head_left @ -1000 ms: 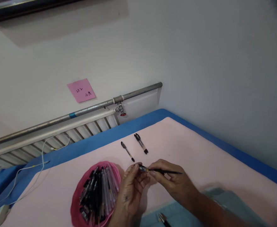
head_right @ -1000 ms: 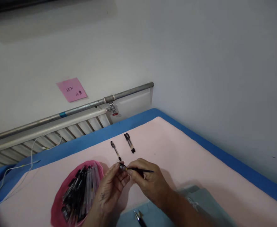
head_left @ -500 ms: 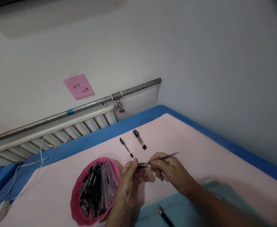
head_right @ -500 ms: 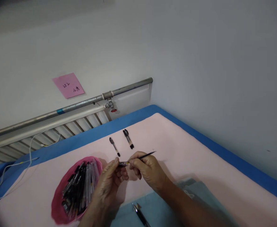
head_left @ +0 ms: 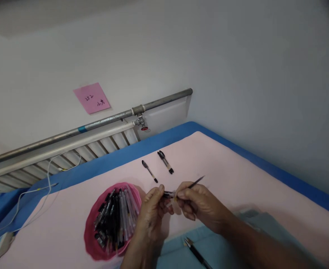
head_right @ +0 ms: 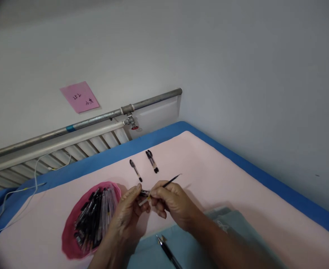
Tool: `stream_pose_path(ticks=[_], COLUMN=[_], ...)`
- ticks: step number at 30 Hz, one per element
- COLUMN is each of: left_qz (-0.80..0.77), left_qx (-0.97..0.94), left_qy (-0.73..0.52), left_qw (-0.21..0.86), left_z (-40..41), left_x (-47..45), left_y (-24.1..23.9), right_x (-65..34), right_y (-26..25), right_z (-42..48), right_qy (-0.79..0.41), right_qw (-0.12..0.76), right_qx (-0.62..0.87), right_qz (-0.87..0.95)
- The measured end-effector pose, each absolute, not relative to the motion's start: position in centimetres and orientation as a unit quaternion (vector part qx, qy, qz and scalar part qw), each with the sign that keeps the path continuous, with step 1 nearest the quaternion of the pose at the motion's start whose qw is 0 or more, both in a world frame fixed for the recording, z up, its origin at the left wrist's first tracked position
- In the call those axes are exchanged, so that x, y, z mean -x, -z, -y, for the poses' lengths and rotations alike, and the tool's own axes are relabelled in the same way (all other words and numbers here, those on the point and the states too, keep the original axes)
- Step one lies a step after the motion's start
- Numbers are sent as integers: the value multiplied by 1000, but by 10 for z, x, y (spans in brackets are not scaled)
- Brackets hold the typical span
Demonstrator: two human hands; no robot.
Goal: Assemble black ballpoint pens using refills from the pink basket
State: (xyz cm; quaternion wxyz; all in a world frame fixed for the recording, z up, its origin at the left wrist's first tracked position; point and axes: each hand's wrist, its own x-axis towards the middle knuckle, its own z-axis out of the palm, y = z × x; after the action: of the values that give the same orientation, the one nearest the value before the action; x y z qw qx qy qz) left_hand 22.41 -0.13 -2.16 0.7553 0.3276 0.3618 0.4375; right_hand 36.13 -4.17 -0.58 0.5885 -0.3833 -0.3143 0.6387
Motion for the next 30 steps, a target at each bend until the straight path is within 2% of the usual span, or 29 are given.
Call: stream_pose_path(ticks=[7, 23, 30], left_qz=[-367, -351, -355], left_qx=[-299, -297, -290], left_qy=[-432, -441, -446], left_qw=[767, 771, 769], left_z=[-2, 2, 2], left_x=[-222, -228, -228], left_y=[21, 30, 35], right_x=[-367, -363, -363], right_y=[4, 7, 7], right_z=[43, 49, 49], right_qy=[-540, -328, -292], right_qw=[659, 558, 552], right_qx=[426, 552, 550], right_qz=[304, 526, 555])
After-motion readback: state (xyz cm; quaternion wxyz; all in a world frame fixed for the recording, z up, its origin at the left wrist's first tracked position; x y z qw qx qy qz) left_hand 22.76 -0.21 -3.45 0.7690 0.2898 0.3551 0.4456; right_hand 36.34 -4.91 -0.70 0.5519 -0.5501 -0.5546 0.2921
